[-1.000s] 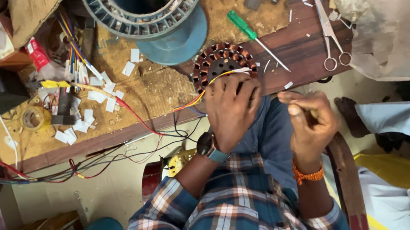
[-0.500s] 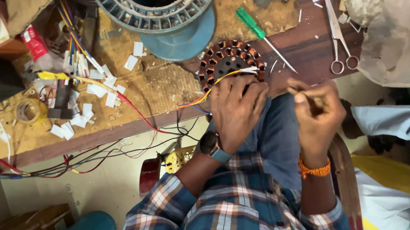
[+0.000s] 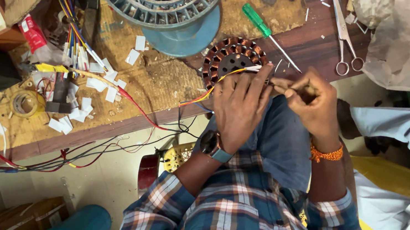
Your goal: The person sits at a workbench and repairs a motor stator by stripping wire insulation with pliers and wrapping connections with white tape. They handle the stator, wires, and tools throughout the process.
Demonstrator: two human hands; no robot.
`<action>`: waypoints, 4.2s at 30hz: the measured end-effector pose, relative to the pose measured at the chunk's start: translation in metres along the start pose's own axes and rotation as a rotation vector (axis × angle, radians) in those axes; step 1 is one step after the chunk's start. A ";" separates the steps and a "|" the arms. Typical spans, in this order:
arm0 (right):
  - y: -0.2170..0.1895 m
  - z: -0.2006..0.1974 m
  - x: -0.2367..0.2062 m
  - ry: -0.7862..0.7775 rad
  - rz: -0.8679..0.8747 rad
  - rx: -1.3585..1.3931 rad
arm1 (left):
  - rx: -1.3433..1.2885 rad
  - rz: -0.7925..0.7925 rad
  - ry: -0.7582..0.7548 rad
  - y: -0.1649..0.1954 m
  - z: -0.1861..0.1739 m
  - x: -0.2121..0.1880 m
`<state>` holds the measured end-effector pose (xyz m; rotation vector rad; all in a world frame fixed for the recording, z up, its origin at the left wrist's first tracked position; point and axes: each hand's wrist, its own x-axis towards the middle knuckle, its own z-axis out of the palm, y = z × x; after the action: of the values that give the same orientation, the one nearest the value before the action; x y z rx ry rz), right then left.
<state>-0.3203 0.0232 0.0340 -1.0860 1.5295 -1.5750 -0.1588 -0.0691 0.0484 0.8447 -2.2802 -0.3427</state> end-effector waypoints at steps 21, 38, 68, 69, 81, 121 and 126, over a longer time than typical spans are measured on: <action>-0.004 -0.005 0.023 -0.053 0.217 -0.193 | -0.086 -0.084 -0.012 0.005 -0.007 0.003; -0.048 0.004 -0.029 0.025 -0.227 0.100 | -0.160 -0.050 0.101 0.002 -0.004 -0.001; -0.010 0.012 -0.022 0.136 0.148 0.039 | -0.475 0.115 -0.110 -0.011 -0.031 0.012; -0.012 0.012 -0.023 0.120 0.159 0.032 | -0.461 0.140 -0.117 -0.012 -0.031 0.013; -0.025 0.013 -0.031 0.155 0.119 -0.165 | -0.460 0.126 -0.004 -0.020 -0.026 0.004; 0.025 -0.003 -0.026 0.313 0.205 0.321 | -0.088 0.002 0.041 -0.001 -0.002 0.001; 0.028 0.000 -0.022 0.315 0.242 0.282 | -0.098 -0.033 -0.026 -0.003 -0.004 0.002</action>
<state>-0.3136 0.0408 0.0042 -0.4945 1.5107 -1.7804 -0.1558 -0.0727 0.0516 0.8325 -2.2555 -0.4788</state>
